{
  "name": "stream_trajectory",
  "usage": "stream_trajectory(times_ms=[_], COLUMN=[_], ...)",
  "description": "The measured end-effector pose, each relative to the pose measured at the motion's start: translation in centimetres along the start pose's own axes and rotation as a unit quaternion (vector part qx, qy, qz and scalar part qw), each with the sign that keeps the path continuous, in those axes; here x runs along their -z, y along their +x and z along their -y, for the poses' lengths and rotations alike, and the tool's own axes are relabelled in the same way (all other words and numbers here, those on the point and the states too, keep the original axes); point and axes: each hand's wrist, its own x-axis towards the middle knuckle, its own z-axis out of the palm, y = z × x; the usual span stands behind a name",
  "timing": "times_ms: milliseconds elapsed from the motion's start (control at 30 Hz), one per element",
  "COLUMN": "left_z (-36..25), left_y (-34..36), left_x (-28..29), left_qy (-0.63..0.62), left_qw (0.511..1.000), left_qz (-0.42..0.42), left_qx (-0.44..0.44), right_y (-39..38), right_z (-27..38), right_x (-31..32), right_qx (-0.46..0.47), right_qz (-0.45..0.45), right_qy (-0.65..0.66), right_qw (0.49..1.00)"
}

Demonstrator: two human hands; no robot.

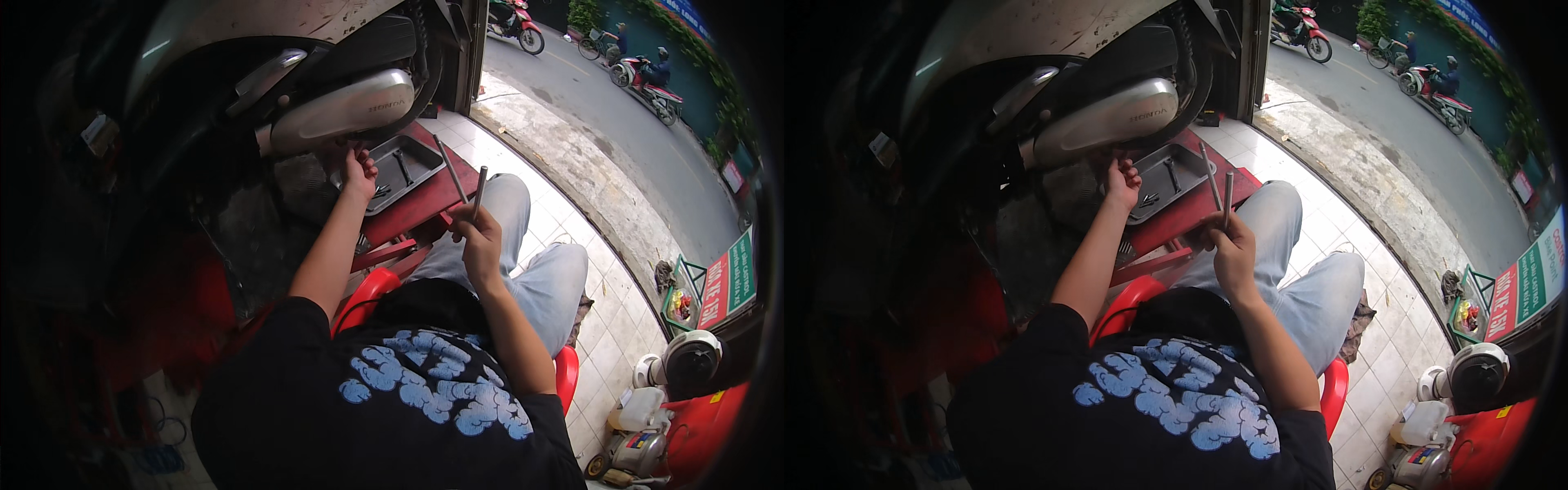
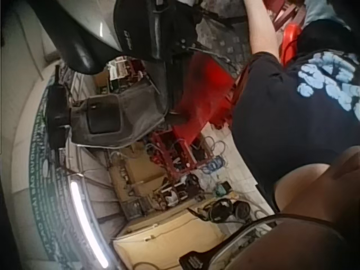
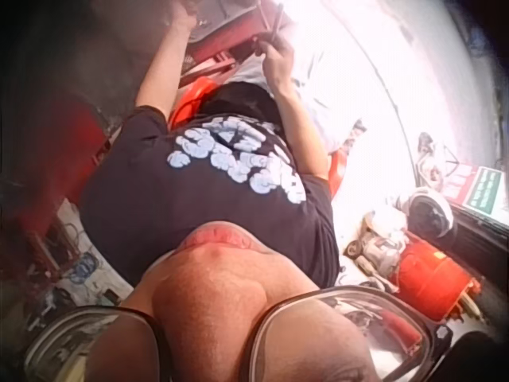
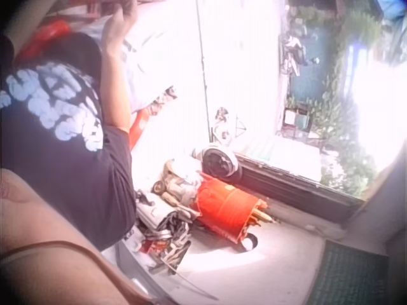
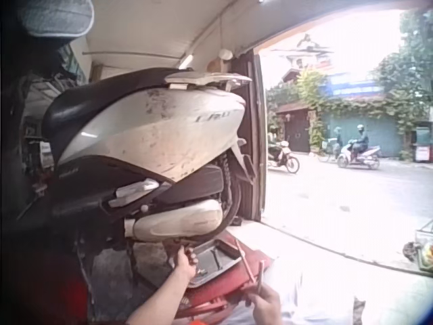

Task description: The person holds a T-handle socket wrench and a small metal part while sitting near the side of a motorcycle, then reaches underneath the engine housing to manipulate components by hand.

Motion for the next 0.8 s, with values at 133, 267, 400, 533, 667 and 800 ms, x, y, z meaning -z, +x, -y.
stream_trajectory(times_ms=[133,267,400,533,667,800], left_z=[-0.8,-0.3,-0.6,-0.6,-1.0,-1.0], left_y=[2.8,0.3,2.6,2.4,2.3,2.2], left_x=[0.3,-2.6,-1.4,-1.4,-1.5,-1.9], left_qy=[-0.096,-0.123,-0.104,-0.127,-0.156,-0.131], left_qw=[0.994,0.991,0.994,0.991,0.987,0.990], left_qz=[0.037,0.044,0.039,0.026,0.030,0.029], left_qx=[0.019,0.006,0.016,0.015,0.025,0.032], right_y=[0.0,-0.2,-0.3,-0.2,-0.2,-0.4], right_z=[0.9,0.4,0.5,0.2,-0.1,0.3], right_x=[0.1,0.9,0.3,0.4,0.5,0.4], right_qx=[-0.006,0.011,0.004,0.001,-0.001,-0.009], right_qz=[-0.019,-0.023,0.001,0.007,0.008,0.001], right_qy=[-0.013,-0.013,-0.011,-0.008,-0.024,-0.057], right_qw=[1.000,1.000,1.000,1.000,1.000,0.998])
